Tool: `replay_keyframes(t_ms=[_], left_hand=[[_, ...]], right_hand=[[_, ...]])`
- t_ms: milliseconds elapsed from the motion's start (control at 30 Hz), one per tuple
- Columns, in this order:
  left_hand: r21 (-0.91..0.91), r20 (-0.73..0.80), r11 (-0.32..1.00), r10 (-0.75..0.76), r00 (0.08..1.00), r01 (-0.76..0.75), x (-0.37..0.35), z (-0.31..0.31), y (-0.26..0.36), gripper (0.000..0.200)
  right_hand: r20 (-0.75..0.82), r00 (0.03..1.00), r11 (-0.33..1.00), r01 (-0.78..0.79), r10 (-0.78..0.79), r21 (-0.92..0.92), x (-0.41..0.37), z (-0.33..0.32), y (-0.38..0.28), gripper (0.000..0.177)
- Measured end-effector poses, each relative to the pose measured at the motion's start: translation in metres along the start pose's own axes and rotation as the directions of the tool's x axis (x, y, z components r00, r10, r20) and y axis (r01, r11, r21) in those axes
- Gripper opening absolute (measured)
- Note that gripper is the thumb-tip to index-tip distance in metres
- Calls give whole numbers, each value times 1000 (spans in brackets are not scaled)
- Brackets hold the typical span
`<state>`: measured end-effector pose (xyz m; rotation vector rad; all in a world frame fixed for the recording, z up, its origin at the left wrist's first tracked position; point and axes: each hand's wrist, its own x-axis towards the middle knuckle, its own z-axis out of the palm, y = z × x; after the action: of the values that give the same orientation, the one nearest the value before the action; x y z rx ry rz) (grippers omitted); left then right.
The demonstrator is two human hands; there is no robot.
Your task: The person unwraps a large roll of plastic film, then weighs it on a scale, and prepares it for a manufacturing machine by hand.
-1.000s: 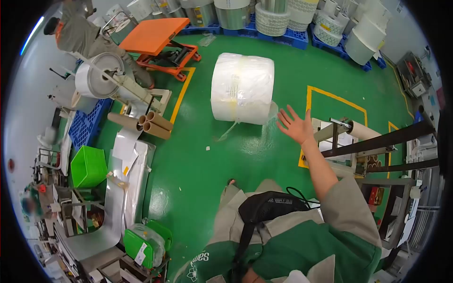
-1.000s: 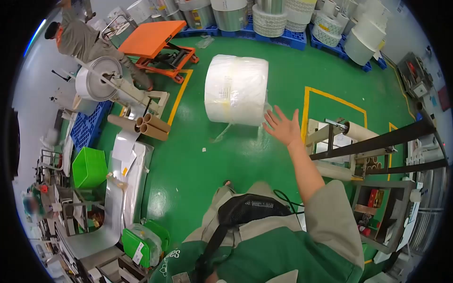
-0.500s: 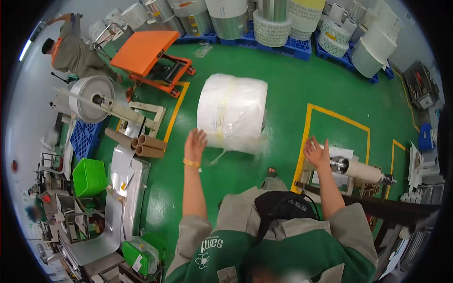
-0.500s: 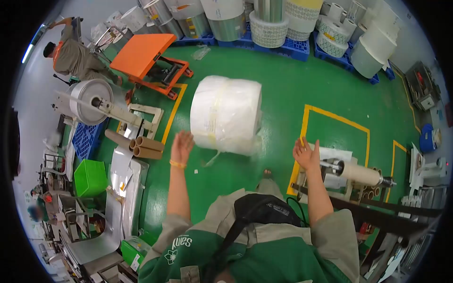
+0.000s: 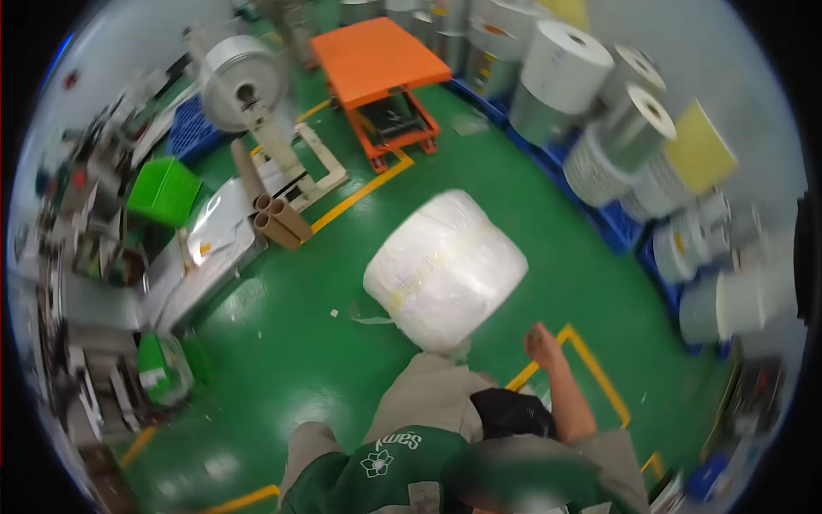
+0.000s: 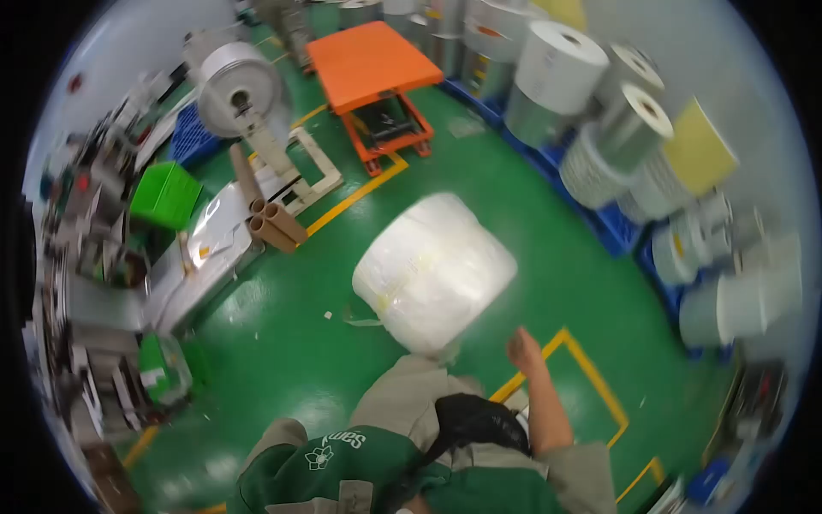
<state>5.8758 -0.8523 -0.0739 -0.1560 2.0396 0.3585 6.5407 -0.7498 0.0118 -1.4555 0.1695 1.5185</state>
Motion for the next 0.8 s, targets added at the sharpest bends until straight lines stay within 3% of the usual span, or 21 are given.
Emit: replay_keyframes(t_ms=[33,67,133,167,200,267,300,367,400,500,533,567,633,733,800], left_hand=[[-206,-2,979,3,1000,-4,-3,28,-6,45],[-373,10,928,18,1000,-12,-5,61,-3,45],[-457,129,877,234,964,-151,-9,138,13,45],[-480,275,744,630,726,-465,-4,182,13,45],[-706,125,707,59,990,47,-84,235,77,48],[-698,373,710,252,893,92,-118,320,102,54],[-658,425,753,345,837,24,-109,373,100,65],[-606,413,780,140,900,156,-163,439,102,81],[-629,378,767,163,911,124,-167,465,89,86],[-781,335,531,-89,938,330,-232,515,60,95],[-818,424,430,0,905,383,-230,535,36,95],[-836,495,337,119,861,434,-225,555,15,95],[-891,451,48,-17,892,451,-250,577,4,93],[-883,465,-99,-65,883,458,-218,628,-27,91],[-871,477,-167,-71,876,461,-211,649,-30,91]], right_hand=[[51,999,983,20,-11,-185,15,-5,-13,42],[-70,997,940,-7,-18,-342,0,20,-31,45],[-70,997,792,-60,22,-608,10,34,-57,48],[-73,997,695,-74,30,-715,18,39,-70,49],[-40,998,586,-60,47,-808,31,46,-85,52],[52,998,317,41,25,-948,63,78,-116,61],[209,977,184,211,-31,-960,84,94,-127,64],[555,821,-170,533,-134,-829,154,115,-144,65],[598,796,-142,584,-94,-800,171,143,-150,64],[782,620,-251,769,68,-588,221,205,-158,65],[852,507,-282,843,131,-459,231,221,-160,67],[839,511,-292,844,186,-450,234,237,-161,69],[860,416,-319,891,296,-322,232,273,-159,72],[865,353,-385,899,356,-208,259,298,-150,80],[879,366,-393,889,305,-234,284,324,-145,85]])
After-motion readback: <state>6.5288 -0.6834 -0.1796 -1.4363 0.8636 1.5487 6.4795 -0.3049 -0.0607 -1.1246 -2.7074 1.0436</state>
